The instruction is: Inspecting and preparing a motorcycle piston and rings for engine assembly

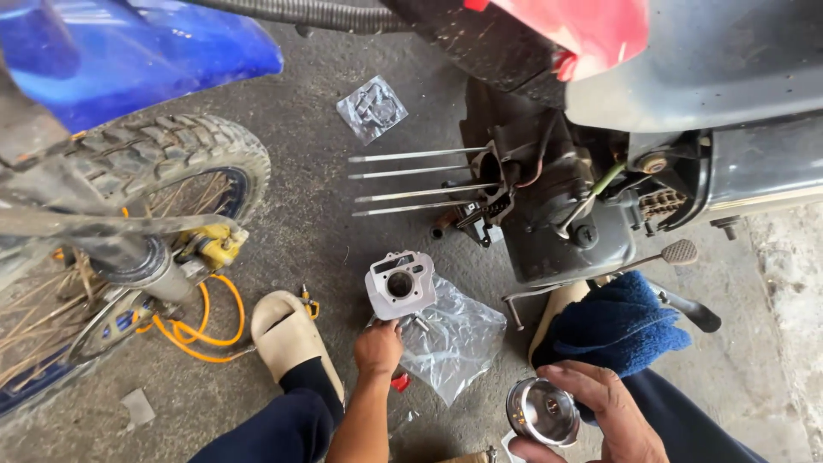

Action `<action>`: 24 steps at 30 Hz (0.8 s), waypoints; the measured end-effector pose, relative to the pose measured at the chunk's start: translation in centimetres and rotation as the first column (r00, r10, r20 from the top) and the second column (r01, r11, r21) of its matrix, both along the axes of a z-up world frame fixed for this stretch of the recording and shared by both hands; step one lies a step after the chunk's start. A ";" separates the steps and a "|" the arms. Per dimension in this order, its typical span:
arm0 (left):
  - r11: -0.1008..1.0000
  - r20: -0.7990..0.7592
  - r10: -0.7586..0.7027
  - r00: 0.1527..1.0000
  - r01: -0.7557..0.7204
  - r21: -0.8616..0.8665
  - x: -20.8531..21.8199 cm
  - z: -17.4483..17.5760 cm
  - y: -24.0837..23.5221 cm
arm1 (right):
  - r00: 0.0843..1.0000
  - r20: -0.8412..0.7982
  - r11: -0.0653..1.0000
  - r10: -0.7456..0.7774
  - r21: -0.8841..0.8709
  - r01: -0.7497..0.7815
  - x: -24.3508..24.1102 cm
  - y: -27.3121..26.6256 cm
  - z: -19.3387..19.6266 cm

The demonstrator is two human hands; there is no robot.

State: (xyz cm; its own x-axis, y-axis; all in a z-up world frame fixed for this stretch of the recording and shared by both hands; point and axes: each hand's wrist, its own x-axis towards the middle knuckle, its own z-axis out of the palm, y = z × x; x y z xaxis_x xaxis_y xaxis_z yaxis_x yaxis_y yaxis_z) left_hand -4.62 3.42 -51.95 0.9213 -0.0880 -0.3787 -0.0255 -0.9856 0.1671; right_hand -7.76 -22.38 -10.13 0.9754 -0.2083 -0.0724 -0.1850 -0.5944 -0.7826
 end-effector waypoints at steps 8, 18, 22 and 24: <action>0.979 -0.111 0.123 0.986 -0.139 -0.150 1.1 8.8 0.1 | 0.997 0.052 0.766 -0.058 0.643 0.011 -0.1 -0.5 2.0; 0.900 -0.305 -0.132 0.943 -0.015 -0.437 7.7 44.1 -1.7 | 0.979 0.175 0.463 0.106 0.863 -0.204 1.5 -3.1 6.9; 0.637 -0.105 0.038 0.994 -0.105 -0.764 5.5 55.3 -3.4 | 0.980 0.165 0.434 0.111 0.879 -0.197 1.9 -3.5 7.1; 0.532 0.034 0.066 0.997 -0.006 -0.847 4.5 56.9 -4.3 | 0.979 0.166 0.449 0.122 0.870 -0.203 2.4 -3.6 7.2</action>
